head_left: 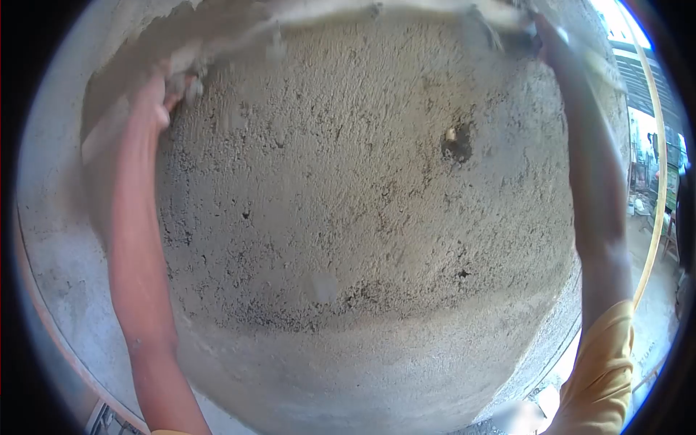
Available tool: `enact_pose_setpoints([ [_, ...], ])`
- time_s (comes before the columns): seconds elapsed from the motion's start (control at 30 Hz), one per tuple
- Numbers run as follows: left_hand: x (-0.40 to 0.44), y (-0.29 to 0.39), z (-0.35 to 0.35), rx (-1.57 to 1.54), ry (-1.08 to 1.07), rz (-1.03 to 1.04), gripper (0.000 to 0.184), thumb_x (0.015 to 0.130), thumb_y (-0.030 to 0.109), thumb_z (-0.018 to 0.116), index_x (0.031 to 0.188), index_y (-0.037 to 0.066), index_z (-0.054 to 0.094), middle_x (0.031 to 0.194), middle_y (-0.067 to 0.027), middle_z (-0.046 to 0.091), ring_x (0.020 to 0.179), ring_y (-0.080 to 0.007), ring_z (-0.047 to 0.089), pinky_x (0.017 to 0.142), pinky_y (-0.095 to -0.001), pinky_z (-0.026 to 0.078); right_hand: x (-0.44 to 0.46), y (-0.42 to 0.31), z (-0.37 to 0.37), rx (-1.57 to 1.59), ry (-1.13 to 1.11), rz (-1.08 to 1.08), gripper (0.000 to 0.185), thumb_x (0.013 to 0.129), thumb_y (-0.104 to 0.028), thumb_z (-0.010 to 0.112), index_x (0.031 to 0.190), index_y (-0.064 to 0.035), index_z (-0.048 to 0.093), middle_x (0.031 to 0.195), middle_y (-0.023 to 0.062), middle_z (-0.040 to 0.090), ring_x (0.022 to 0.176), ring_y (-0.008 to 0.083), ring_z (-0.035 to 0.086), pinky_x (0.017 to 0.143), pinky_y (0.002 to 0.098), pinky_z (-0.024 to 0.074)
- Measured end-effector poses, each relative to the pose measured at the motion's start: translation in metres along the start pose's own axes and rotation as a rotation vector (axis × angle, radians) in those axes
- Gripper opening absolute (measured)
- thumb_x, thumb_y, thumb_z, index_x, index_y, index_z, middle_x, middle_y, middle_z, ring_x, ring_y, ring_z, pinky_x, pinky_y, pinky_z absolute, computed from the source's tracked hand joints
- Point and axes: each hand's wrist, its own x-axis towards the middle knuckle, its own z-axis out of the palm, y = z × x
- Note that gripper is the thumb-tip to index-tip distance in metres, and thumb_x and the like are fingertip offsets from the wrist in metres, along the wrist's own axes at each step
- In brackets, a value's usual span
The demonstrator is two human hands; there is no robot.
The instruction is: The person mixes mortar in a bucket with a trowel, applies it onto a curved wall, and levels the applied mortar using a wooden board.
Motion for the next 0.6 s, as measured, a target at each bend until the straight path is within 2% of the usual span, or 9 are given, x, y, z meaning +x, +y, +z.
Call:
enact_pose_setpoints([
  [0.03,0.052,-0.004,-0.004,-0.245,-0.076,-0.118,0.070,0.111,0.036,0.055,0.163,0.002,0.025,0.148,-0.0252,0.058,0.118,-0.0173,0.072,0.096,-0.0238,0.060,0.004,-0.001,0.002,0.030,-0.023,-0.071,0.043,0.101,-0.041,0.064,0.132,-0.0110,0.067,0.092,0.0056,0.058,0.073,0.0122,0.055,0.054,0.0283,0.0433],
  [0.1,0.111,0.003,-0.001,-0.156,-0.152,-0.025,0.068,0.112,0.036,0.052,0.162,0.000,0.025,0.150,-0.0253,0.056,0.121,-0.0208,0.071,0.095,-0.0213,0.061,0.041,0.000,0.007,0.085,-0.081,-0.147,0.043,0.100,-0.035,0.063,0.135,-0.0105,0.064,0.099,0.0073,0.057,0.081,0.0145,0.055,0.061,0.0294,0.0430],
  [0.17,0.125,0.025,0.007,-0.125,-0.128,0.031,0.063,0.113,0.035,0.047,0.161,-0.002,0.027,0.146,-0.0259,0.058,0.121,-0.0250,0.071,0.098,-0.0245,0.060,0.075,-0.009,0.017,0.143,-0.141,-0.190,0.044,0.099,-0.029,0.061,0.138,-0.0100,0.061,0.107,0.0090,0.056,0.088,0.0168,0.054,0.068,0.0305,0.0427],
  [0.23,0.115,0.053,0.028,-0.157,-0.014,0.037,0.057,0.115,0.033,0.039,0.158,-0.004,0.032,0.137,-0.0269,0.064,0.120,-0.0300,0.071,0.105,-0.0335,0.059,0.087,-0.009,0.026,0.147,-0.176,-0.213,0.046,0.097,-0.023,0.060,0.141,-0.0094,0.058,0.115,0.0107,0.054,0.096,0.0191,0.054,0.075,0.0316,0.0424],
  [0.33,0.128,0.046,0.011,-0.238,-0.192,0.041,0.065,0.115,0.039,0.037,0.160,-0.007,0.024,0.152,-0.0275,0.051,0.131,-0.0361,0.063,0.091,-0.0271,0.066,0.079,0.015,0.022,0.092,-0.194,-0.250,0.051,0.095,-0.014,0.058,0.146,-0.0087,0.053,0.126,0.0132,0.053,0.107,0.0225,0.053,0.086,0.0333,0.0420],
  [0.4,0.161,0.027,-0.007,-0.289,-0.416,-0.147,0.063,0.116,0.037,0.035,0.159,-0.008,0.024,0.152,-0.0292,0.050,0.130,-0.0392,0.064,0.093,-0.0302,0.066,0.071,0.029,-0.001,0.016,-0.197,-0.306,0.055,0.094,-0.007,0.057,0.149,-0.0081,0.050,0.134,0.0149,0.051,0.115,0.0248,0.053,0.093,0.0344,0.0417],
  [0.43,0.114,0.029,0.003,-0.342,-0.283,-0.141,0.063,0.116,0.037,0.034,0.157,-0.011,0.024,0.154,-0.0305,0.047,0.127,-0.0421,0.065,0.099,-0.0320,0.064,0.077,0.042,-0.006,-0.015,-0.226,-0.337,0.058,0.093,-0.004,0.056,0.150,-0.0079,0.048,0.137,0.0158,0.051,0.119,0.0259,0.053,0.096,0.0349,0.0415],
  [0.47,0.098,0.012,-0.001,-0.387,-0.271,-0.060,0.066,0.115,0.038,0.037,0.155,-0.013,0.023,0.145,-0.0308,0.056,0.124,-0.0413,0.067,0.099,-0.0322,0.064,0.077,0.051,-0.019,-0.071,-0.249,-0.361,0.060,0.093,-0.001,0.055,0.152,-0.0076,0.047,0.141,0.0166,0.050,0.122,0.0271,0.052,0.100,0.0355,0.0414],
  [0.6,-0.033,-0.007,0.001,-0.224,-0.072,-0.074,0.064,0.111,0.027,0.054,0.150,-0.018,0.030,0.123,-0.0329,0.069,0.099,-0.0357,0.078,0.079,-0.0293,0.069,0.092,0.099,-0.082,-0.375,-0.325,-0.537,0.071,0.090,0.011,0.052,0.158,-0.0066,0.041,0.156,0.0200,0.048,0.138,0.0317,0.051,0.114,0.0377,0.0408],
])
